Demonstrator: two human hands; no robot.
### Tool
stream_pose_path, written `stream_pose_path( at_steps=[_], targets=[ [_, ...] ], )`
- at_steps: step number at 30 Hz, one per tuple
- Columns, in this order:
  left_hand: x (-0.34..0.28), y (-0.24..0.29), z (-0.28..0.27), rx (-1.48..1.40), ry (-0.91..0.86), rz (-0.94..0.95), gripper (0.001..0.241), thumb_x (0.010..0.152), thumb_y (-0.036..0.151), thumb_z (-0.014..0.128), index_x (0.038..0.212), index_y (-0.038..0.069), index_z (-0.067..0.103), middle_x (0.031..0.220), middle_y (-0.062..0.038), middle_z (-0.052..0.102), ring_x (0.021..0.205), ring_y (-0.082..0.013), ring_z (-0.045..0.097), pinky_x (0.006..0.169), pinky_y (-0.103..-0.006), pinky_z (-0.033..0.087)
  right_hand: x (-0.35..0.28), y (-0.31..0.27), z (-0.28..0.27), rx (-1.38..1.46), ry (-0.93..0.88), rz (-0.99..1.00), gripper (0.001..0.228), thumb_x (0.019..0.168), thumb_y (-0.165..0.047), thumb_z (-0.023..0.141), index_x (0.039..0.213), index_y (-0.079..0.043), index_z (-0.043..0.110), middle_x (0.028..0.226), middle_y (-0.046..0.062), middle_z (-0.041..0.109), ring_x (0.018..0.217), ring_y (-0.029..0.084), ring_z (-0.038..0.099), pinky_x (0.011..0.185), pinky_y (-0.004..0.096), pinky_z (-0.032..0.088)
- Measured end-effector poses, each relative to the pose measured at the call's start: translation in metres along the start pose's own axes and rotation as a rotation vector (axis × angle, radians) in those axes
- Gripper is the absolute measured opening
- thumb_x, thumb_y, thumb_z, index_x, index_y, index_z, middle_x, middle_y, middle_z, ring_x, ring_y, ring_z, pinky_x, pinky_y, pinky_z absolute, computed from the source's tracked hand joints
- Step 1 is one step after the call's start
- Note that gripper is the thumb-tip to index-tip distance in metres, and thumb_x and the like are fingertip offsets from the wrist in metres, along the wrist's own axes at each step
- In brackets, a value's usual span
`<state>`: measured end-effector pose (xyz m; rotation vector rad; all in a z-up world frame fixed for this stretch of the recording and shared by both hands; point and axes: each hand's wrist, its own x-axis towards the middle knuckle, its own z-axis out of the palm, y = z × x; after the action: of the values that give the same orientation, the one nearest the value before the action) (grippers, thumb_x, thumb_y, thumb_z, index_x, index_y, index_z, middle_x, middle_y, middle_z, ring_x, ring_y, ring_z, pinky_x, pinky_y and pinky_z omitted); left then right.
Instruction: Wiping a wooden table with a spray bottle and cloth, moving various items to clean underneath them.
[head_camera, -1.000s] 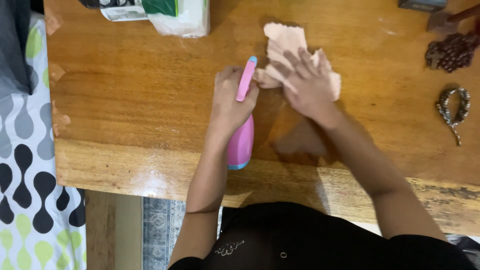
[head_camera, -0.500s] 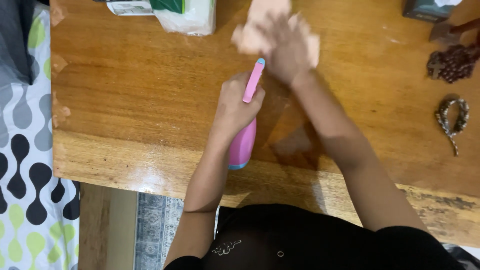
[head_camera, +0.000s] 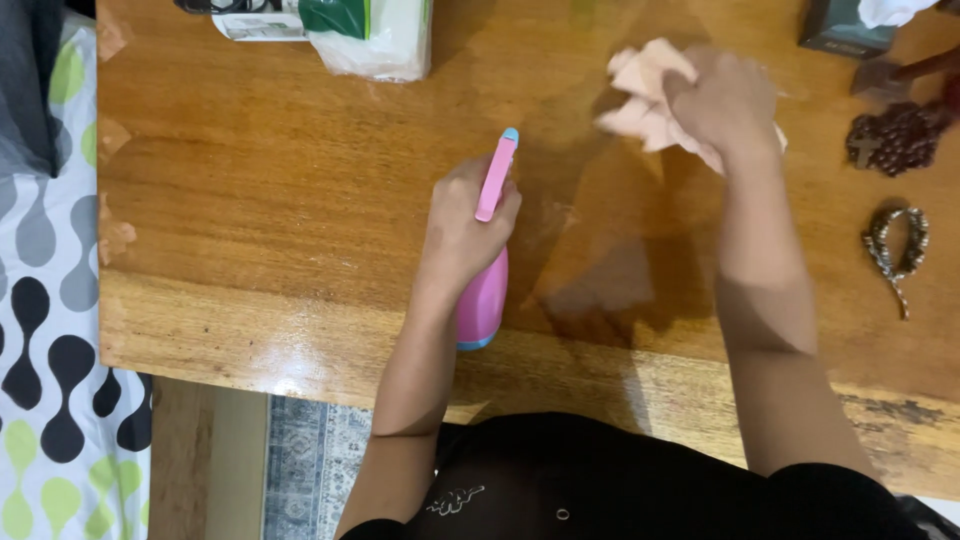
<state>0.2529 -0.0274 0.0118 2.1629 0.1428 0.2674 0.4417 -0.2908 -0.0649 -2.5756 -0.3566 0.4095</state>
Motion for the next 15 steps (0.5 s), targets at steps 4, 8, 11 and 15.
stream_pose_path(
  at_steps=[4, 8, 11, 15],
  targets=[
    [0.0, 0.003, 0.001, -0.009, 0.016, -0.038, 0.006, 0.08, 0.004, 0.062, 0.082, -0.002, 0.065, 0.069, -0.015, 0.063, 0.054, -0.0279, 0.057, 0.054, -0.0382, 0.049, 0.045, 0.02, 0.06, -0.515, 0.482, 0.118, 0.049, 0.102, -0.044, 0.068, 0.134, -0.009, 0.056, 0.128, 0.022, 0.046, 0.115, 0.04, 0.042, 0.081, 0.056, 0.046],
    [-0.001, 0.001, 0.002, 0.023, 0.001, -0.058, 0.014, 0.08, 0.005, 0.063, 0.09, -0.002, 0.07, 0.076, -0.017, 0.068, 0.06, -0.0304, 0.063, 0.058, -0.0386, 0.052, -0.004, -0.029, 0.083, -0.458, 0.558, -0.081, 0.055, 0.109, -0.042, 0.062, 0.134, 0.006, 0.056, 0.137, 0.03, 0.044, 0.125, 0.053, 0.035, 0.093, 0.073, 0.034],
    [0.0, 0.0, 0.003, 0.017, 0.002, -0.027, 0.011, 0.081, 0.005, 0.063, 0.088, -0.001, 0.068, 0.074, -0.017, 0.066, 0.06, -0.0319, 0.061, 0.058, -0.0406, 0.051, -0.052, -0.053, 0.083, -0.273, 0.196, -0.162, 0.074, 0.109, -0.047, 0.047, 0.161, 0.002, 0.027, 0.164, 0.033, 0.018, 0.145, 0.064, 0.009, 0.107, 0.083, 0.002],
    [-0.001, -0.002, 0.0, 0.008, 0.001, 0.002, 0.008, 0.082, 0.006, 0.064, 0.086, -0.001, 0.067, 0.075, -0.017, 0.066, 0.06, -0.0318, 0.061, 0.059, -0.0403, 0.051, -0.062, -0.031, 0.071, -0.544, 0.407, -0.657, 0.039, 0.099, -0.032, 0.064, 0.132, -0.013, 0.072, 0.152, 0.01, 0.048, 0.114, 0.039, 0.045, 0.092, 0.056, 0.044]
  ],
)
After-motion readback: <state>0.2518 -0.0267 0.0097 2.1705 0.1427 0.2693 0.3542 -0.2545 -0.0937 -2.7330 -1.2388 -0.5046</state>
